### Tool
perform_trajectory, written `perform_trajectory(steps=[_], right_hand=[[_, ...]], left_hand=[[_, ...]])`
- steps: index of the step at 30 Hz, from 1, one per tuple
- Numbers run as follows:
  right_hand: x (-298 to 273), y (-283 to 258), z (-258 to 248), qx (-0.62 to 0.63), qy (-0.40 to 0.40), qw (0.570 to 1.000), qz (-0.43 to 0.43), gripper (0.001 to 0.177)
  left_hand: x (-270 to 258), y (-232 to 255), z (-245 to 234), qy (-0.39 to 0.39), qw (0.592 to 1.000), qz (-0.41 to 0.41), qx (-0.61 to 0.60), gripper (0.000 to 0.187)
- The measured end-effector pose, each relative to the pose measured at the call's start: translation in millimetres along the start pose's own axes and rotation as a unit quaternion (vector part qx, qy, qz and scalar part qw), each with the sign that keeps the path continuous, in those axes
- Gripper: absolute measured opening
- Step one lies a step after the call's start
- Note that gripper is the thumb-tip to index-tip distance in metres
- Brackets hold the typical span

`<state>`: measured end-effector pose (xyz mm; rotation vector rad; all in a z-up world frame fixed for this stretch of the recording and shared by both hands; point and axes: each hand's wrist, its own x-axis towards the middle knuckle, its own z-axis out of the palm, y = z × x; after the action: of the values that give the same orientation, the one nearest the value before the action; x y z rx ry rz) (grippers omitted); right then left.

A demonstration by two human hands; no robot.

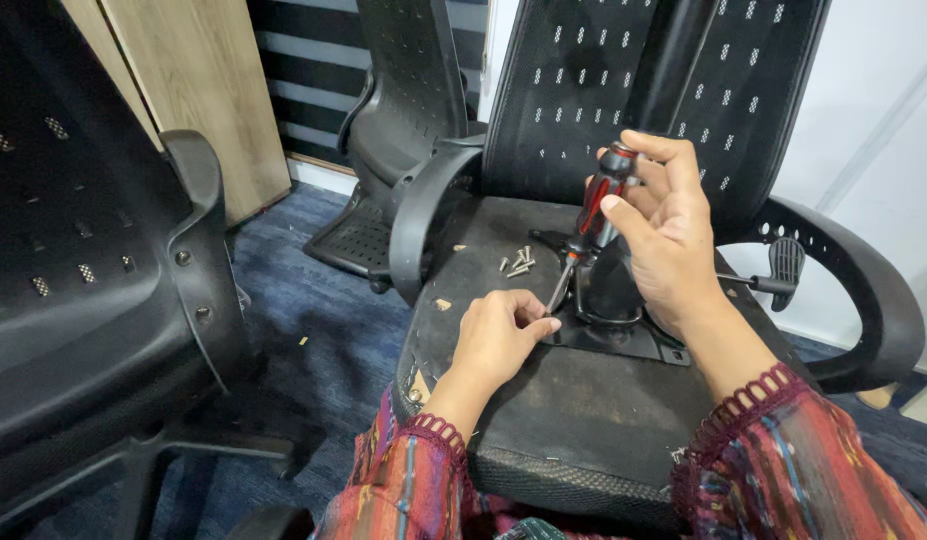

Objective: The person uses a screwdriver to tighten screws into the base of an office chair, securing the central gas lift cylinder. The person repeatedly picks up screws and turns them into the chair base while holding the cylinder steady.

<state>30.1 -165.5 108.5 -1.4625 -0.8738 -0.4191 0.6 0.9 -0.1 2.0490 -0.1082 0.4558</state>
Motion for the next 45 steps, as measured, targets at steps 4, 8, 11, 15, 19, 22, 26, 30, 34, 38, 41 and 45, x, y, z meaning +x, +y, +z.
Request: perform_trajectory(steps=[4,8,11,15,19,22,26,30,34,38,41,45], right_hand=[[2,6,2,0.023,0.003,1.0,-0.001,0.047],[3,7,5,-0.035,0.023,0.999,-0.026,0.05],[3,8,7,-0.053,0.033,0.997,-0.049,0.053],[2,5,9,-0.053,0.033,0.996,-0.059,0.051],[10,-5,-1,0.018,-0.028,0.999,-0.001,0.039],[13,-9,-5,0.052,-0.05,0.997,0.04,0.034],[11,-2,-1,0.003,-0.038,0.999,-0.006,0.033],[15,7,-3,-0.073,-0.001,0.996,-0.057,0.038],[17,12,-2,-0.048,0.03,0.997,-0.043,0.04],[16,8,-1,-0.076,0.03,0.996,-0.028,0.039],[19,0,-2,-0.012,-0.009,1.0,-0.003,0.031],[23,-6,3,0.028,-0.036,0.998,0.043,0.026]], left_hand=[[1,-1,1,-0.003,1.0,-0.005,0.003,0.021],[1,-1,0,0.003,1.0,0.002,-0.005,0.021],[1,-2,0,-0.001,1.0,-0.006,-0.013,0.022],[2,-2,1,-0.002,1.0,-0.016,-0.015,0.021],[2,-3,1,0.002,1.0,-0.009,-0.016,0.021],[2,-4,2,0.005,1.0,-0.003,-0.017,0.021],[4,-5,2,0.004,1.0,-0.003,-0.015,0.021],[3,-5,1,-0.004,1.0,-0.008,-0.024,0.02],[3,-5,0,-0.006,1.0,-0.003,-0.026,0.021],[4,-7,1,-0.008,1.0,-0.002,-0.023,0.021],[6,-10,3,-0.004,1.0,0.004,-0.025,0.021],[9,-13,4,-0.01,1.0,0.004,-0.027,0.022]])
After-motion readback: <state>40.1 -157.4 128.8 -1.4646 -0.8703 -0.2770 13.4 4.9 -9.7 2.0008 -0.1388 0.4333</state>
